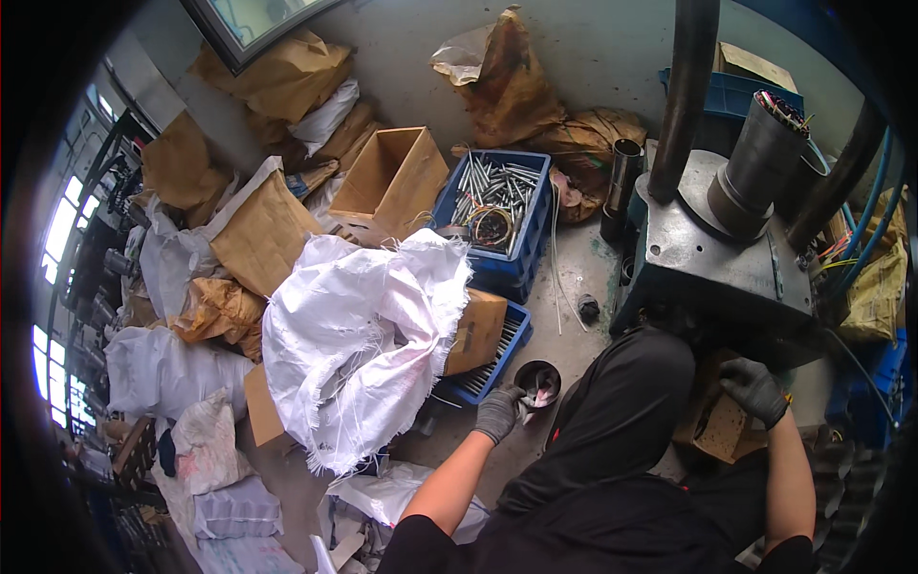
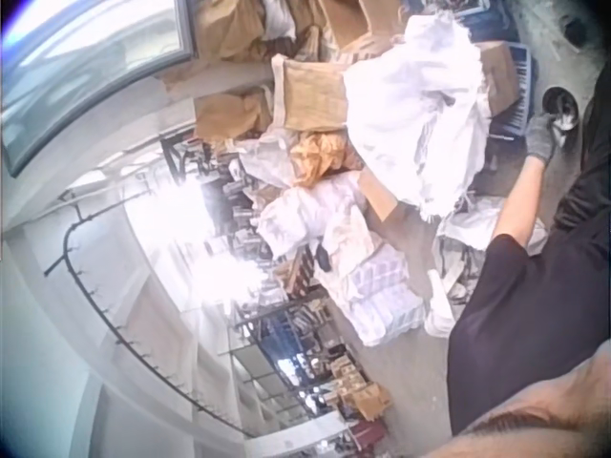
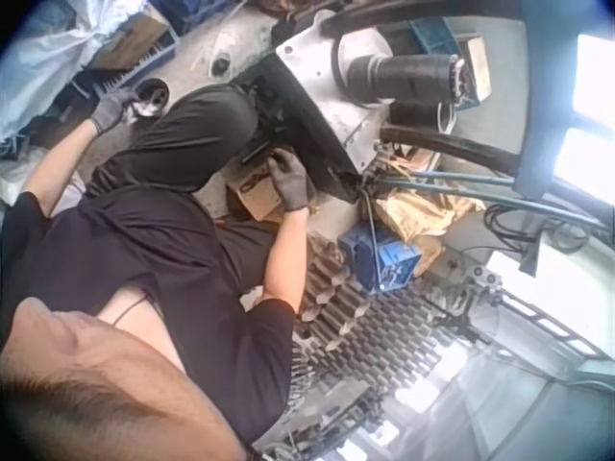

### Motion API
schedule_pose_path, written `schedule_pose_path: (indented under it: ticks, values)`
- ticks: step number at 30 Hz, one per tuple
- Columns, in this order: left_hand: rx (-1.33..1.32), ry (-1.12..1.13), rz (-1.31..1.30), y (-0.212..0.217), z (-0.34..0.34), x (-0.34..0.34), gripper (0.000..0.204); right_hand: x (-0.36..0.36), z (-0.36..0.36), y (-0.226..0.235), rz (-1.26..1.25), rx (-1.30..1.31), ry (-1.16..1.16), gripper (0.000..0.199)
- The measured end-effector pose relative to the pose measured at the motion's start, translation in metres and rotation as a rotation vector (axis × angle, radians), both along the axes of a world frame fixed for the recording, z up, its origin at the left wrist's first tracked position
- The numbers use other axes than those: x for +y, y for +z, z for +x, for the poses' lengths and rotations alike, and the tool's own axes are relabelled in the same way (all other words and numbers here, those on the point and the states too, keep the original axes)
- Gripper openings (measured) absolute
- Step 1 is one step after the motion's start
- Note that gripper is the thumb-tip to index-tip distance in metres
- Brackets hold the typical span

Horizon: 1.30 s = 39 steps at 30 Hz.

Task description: Assembling wire-wound stators into metal sleeves using a press machine.

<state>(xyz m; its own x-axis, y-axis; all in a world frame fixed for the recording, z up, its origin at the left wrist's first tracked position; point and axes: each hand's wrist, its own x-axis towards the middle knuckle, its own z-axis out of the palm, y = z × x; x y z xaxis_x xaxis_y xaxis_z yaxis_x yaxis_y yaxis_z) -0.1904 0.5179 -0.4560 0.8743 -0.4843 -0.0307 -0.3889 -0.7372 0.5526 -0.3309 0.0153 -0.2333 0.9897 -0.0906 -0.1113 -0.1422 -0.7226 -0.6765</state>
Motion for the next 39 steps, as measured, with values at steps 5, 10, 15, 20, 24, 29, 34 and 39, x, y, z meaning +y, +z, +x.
schedule_pose_path:
  ticks: [5,10,15,20,24,29,34,39]
  values:
    - [0.183,0.028,0.102,-0.026,0.040,-0.025,0.027,0.011,0.007,0.002,0.050,0.017,0.007,0.031]
    - [0.588,0.065,0.384,-0.071,0.077,-0.101,0.044,-0.012,-0.009,-0.011,0.066,0.069,-0.047,0.031]
    - [0.951,0.043,0.339,-0.164,0.081,-0.076,0.049,-0.018,-0.013,-0.023,0.074,0.030,-0.065,0.031]
    - [0.729,-0.046,0.542,-0.162,0.080,-0.095,0.051,-0.030,-0.025,-0.032,0.039,0.034,-0.086,0.028]
    - [0.556,-0.117,0.516,-0.095,0.065,-0.129,0.052,-0.034,-0.029,-0.014,-0.007,0.038,-0.105,0.026]
    - [0.387,0.164,-0.112,-0.059,0.050,-0.037,0.039,0.037,0.046,0.045,0.347,-0.068,-0.022,0.026]
    - [0.388,0.336,-0.862,0.099,0.034,-0.003,0.031,0.150,0.136,0.099,0.638,0.001,0.194,0.027]
    - [-0.215,0.616,-1.410,0.179,0.078,0.144,0.018,0.295,0.222,0.062,0.811,0.291,0.392,0.040]
